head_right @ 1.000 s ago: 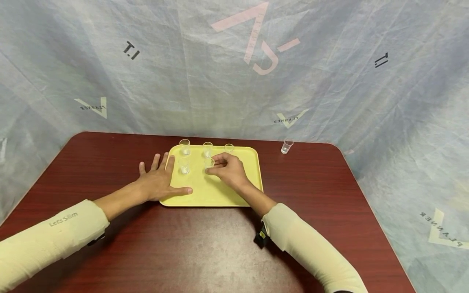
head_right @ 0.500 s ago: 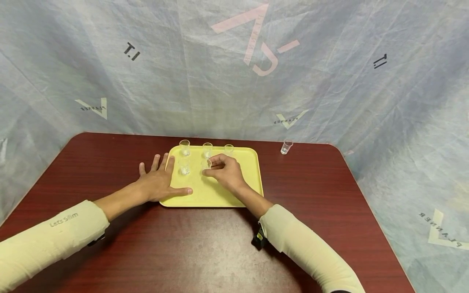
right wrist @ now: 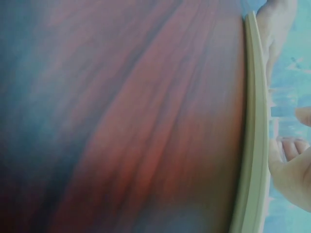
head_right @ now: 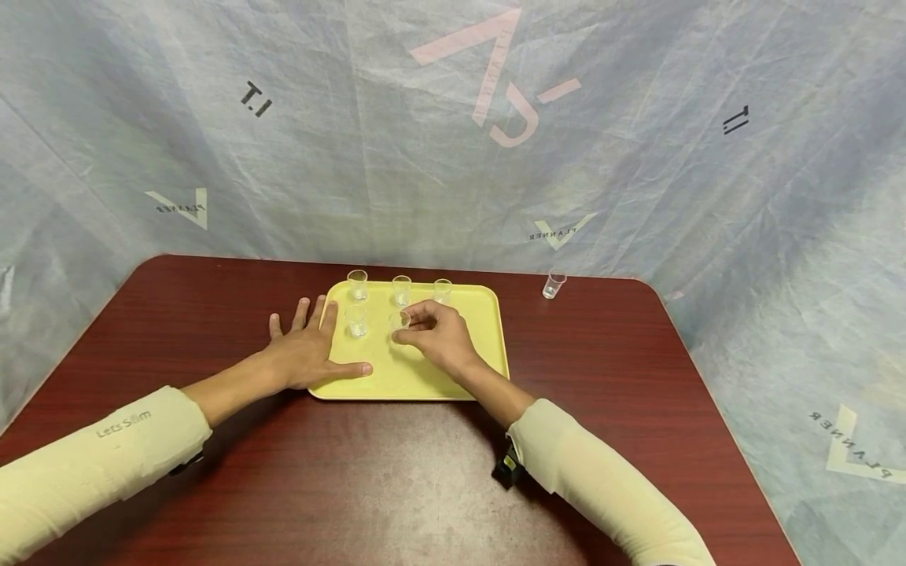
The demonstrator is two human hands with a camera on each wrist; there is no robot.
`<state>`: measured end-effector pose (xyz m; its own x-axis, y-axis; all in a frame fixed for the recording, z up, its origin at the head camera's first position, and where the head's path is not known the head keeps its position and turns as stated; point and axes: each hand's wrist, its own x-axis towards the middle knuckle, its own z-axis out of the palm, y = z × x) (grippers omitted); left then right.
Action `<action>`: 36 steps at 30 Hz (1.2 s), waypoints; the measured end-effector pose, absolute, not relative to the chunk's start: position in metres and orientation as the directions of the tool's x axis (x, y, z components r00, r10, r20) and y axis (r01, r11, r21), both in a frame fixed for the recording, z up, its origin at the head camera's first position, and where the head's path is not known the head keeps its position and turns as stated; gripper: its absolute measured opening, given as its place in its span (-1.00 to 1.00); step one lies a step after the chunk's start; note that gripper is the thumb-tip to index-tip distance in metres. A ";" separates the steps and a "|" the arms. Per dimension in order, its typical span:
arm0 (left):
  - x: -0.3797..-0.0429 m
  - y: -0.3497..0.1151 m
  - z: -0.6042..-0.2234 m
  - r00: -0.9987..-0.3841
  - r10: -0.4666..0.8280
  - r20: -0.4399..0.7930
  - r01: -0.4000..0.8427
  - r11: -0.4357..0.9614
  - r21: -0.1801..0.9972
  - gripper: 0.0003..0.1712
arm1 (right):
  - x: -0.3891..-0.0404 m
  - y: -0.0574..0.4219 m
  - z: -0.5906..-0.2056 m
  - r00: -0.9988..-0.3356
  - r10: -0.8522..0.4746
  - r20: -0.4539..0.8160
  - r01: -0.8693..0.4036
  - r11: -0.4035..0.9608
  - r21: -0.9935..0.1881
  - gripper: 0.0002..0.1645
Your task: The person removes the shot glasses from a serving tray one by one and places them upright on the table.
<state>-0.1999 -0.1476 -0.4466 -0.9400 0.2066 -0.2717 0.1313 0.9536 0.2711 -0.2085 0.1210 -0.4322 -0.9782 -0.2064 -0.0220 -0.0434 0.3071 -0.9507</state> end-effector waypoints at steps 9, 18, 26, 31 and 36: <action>-0.200 -0.147 -0.448 -0.940 0.211 -0.268 0.136 0.953 0.270 0.84 | -0.204 0.134 -0.428 -0.978 -0.208 -0.011 -0.054 0.305 -0.951 -0.59; -0.197 -0.146 -0.445 -0.941 0.214 -0.262 0.139 0.951 0.277 0.82 | -0.197 0.153 -0.426 -0.982 -0.188 -0.028 -0.036 0.331 -0.943 -0.59; -0.195 -0.146 -0.443 -0.939 0.211 -0.271 0.134 0.951 0.277 0.81 | -0.193 0.169 -0.426 -0.986 -0.164 -0.020 -0.033 0.314 -0.949 -0.57; -0.195 -0.147 -0.444 -0.938 0.215 -0.273 0.138 0.951 0.275 0.81 | -0.192 0.181 -0.423 -0.990 -0.138 -0.014 -0.031 0.320 -0.947 -0.56; -0.196 -0.148 -0.444 -0.939 0.220 -0.266 0.142 0.948 0.284 0.81 | -0.191 0.195 -0.418 -0.992 -0.126 -0.007 -0.034 0.321 -0.946 -0.51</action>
<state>-0.1963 -0.1475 -0.4444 -0.9386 0.2202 -0.2655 0.1422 0.9483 0.2837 -0.1913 0.1949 -0.4175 -0.9920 -0.1259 -0.0067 -0.0344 0.3210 -0.9464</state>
